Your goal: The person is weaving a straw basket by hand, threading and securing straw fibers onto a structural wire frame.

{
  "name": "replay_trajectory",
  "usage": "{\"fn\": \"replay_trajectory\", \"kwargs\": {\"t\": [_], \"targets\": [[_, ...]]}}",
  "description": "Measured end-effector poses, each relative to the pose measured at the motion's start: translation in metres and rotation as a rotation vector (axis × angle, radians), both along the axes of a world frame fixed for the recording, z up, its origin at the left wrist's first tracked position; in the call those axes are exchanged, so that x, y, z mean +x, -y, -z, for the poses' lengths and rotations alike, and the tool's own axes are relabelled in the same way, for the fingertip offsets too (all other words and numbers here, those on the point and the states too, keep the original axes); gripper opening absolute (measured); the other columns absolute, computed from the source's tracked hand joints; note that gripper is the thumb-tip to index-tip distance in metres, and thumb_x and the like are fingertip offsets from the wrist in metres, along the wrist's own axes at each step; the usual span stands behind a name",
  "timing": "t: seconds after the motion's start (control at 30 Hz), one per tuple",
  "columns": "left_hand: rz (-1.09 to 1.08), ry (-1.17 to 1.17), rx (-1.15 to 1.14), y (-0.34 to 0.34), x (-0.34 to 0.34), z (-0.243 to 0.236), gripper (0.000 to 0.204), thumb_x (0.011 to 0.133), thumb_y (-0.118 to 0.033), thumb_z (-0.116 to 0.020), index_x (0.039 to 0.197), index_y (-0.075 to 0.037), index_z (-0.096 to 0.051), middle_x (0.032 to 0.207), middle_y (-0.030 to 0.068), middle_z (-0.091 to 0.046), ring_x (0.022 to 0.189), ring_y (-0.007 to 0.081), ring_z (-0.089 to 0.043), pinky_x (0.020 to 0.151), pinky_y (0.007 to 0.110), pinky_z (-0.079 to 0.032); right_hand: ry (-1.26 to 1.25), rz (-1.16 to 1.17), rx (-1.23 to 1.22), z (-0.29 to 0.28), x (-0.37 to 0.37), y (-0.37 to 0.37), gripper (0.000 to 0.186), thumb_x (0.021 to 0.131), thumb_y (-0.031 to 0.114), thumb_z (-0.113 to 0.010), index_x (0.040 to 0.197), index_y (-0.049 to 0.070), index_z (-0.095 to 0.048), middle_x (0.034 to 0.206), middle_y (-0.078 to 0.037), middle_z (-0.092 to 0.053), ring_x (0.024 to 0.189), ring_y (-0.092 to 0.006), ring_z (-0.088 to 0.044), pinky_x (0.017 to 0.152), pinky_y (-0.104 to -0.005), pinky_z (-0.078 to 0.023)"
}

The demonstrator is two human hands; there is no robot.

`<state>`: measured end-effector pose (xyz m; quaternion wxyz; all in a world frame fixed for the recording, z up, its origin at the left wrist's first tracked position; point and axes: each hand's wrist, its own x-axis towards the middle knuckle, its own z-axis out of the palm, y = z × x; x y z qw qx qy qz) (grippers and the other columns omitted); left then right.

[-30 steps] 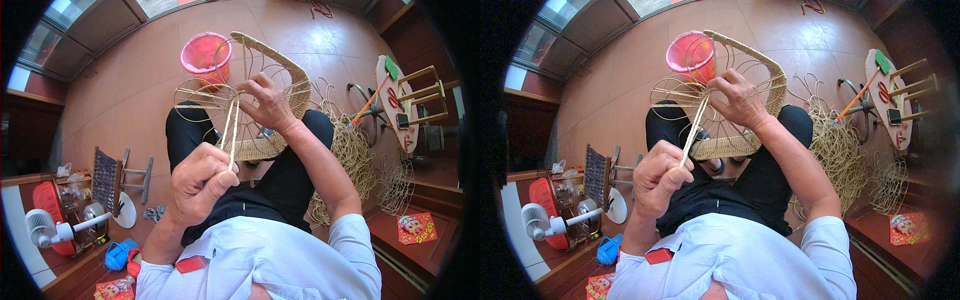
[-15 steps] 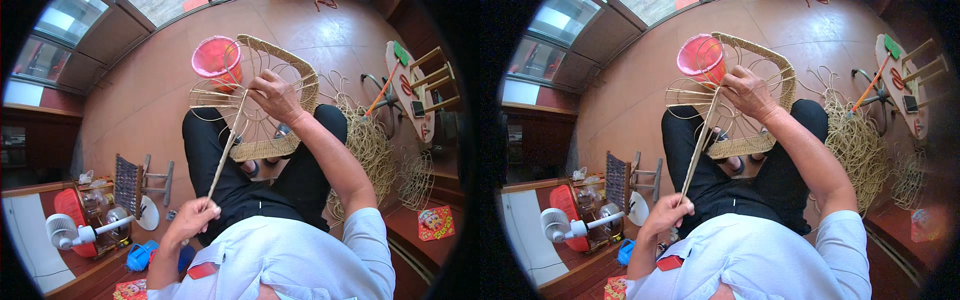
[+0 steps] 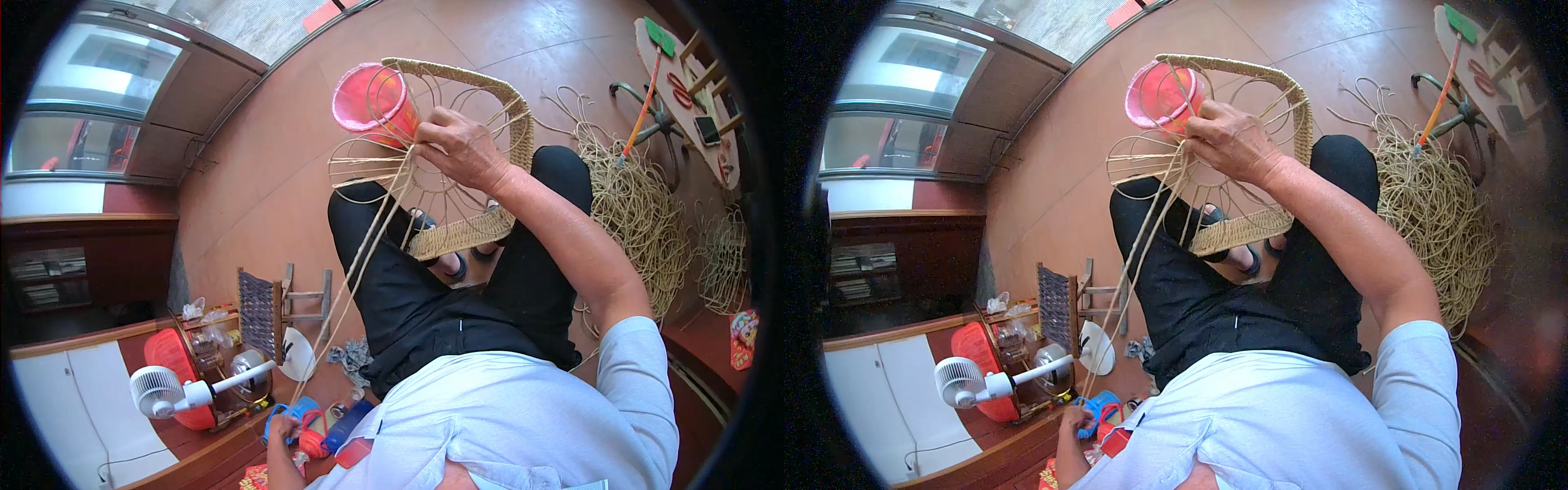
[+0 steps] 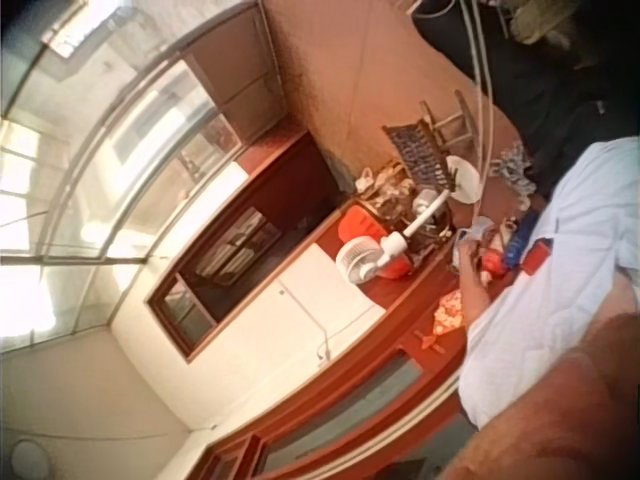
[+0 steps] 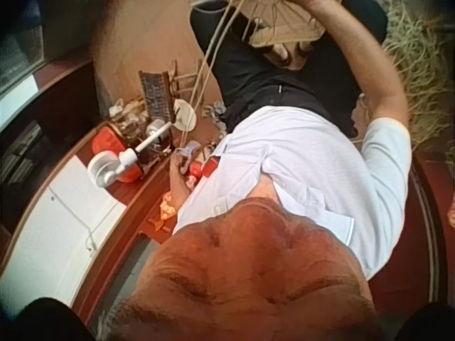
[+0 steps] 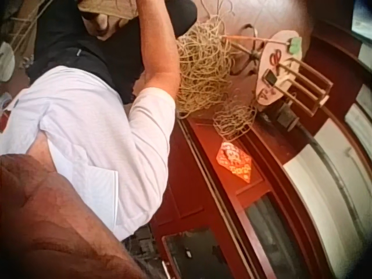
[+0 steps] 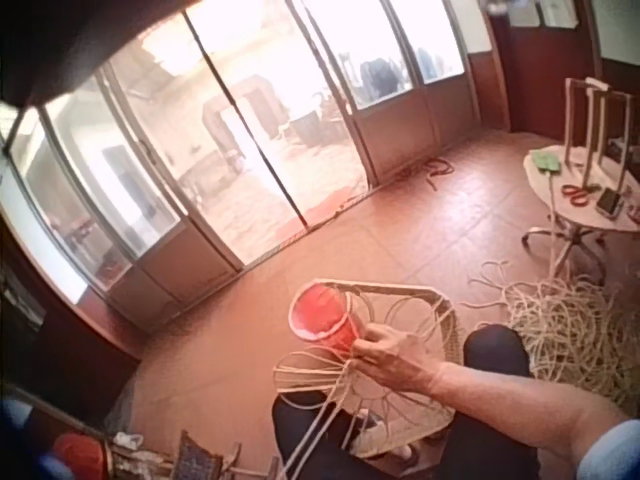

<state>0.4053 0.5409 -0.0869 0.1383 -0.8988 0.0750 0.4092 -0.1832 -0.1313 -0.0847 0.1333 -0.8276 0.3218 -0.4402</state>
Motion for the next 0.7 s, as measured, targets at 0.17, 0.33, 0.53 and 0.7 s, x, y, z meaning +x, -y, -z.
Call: {"fn": "replay_trajectory", "kwargs": {"t": [0.17, 0.33, 0.53, 0.7], "targets": [[0.421, 0.545, 0.015, -0.022, 0.081, -0.082, 0.05, 0.1, -0.04, -0.068, 0.132, -0.003, -0.079, 0.121, 0.025, -0.082, 0.103, 0.0371, -0.082, 0.083, 0.047, -0.064, 0.01, 0.023, 0.101, 0.004, 0.001, 0.0, 0.015, 0.102, 0.026, -0.078, 0.103, 0.012, -0.072, 0.101, -0.009, -0.065, 0.095, -0.0326, -0.072, 0.081, -0.0469, -0.059], [0.438, 0.647, -0.194, 0.087, 0.127, -0.09, 0.027, 0.092, -0.022, -0.072, 0.094, 0.004, -0.081, 0.096, 0.0272, -0.08, 0.101, 0.0489, -0.076, 0.09, 0.06, -0.059, -0.05, 0.059, 0.122, -0.005, 0.004, -0.006, 0.016, 0.102, 0.026, -0.078, 0.101, 0.011, -0.072, 0.101, -0.009, -0.066, 0.095, -0.0325, -0.072, 0.081, -0.0473, -0.058], [0.856, 0.327, -1.133, 0.438, -0.185, -0.096, 0.049, 0.1, -0.016, -0.075, 0.146, -0.001, -0.068, 0.146, 0.0228, -0.069, 0.14, 0.0382, -0.063, 0.121, 0.045, -0.047, -0.03, 0.07, 0.115, -0.013, 0.016, -0.004, 0.017, 0.101, 0.027, -0.079, 0.099, 0.011, -0.073, 0.098, -0.009, -0.066, 0.094, -0.0331, -0.071, 0.08, -0.0472, -0.057], [1.142, 0.161, -1.622, 0.574, -0.366, -0.072, 0.042, 0.103, -0.015, -0.074, 0.143, -0.005, -0.07, 0.136, 0.0203, -0.071, 0.131, 0.0392, -0.067, 0.115, 0.049, -0.052, -0.042, 0.069, 0.15, -0.011, 0.011, -0.004, 0.016, 0.101, 0.024, -0.08, 0.098, 0.009, -0.075, 0.095, -0.01, -0.066, 0.09, -0.0333, -0.07, 0.078, -0.0467, -0.056]]}}
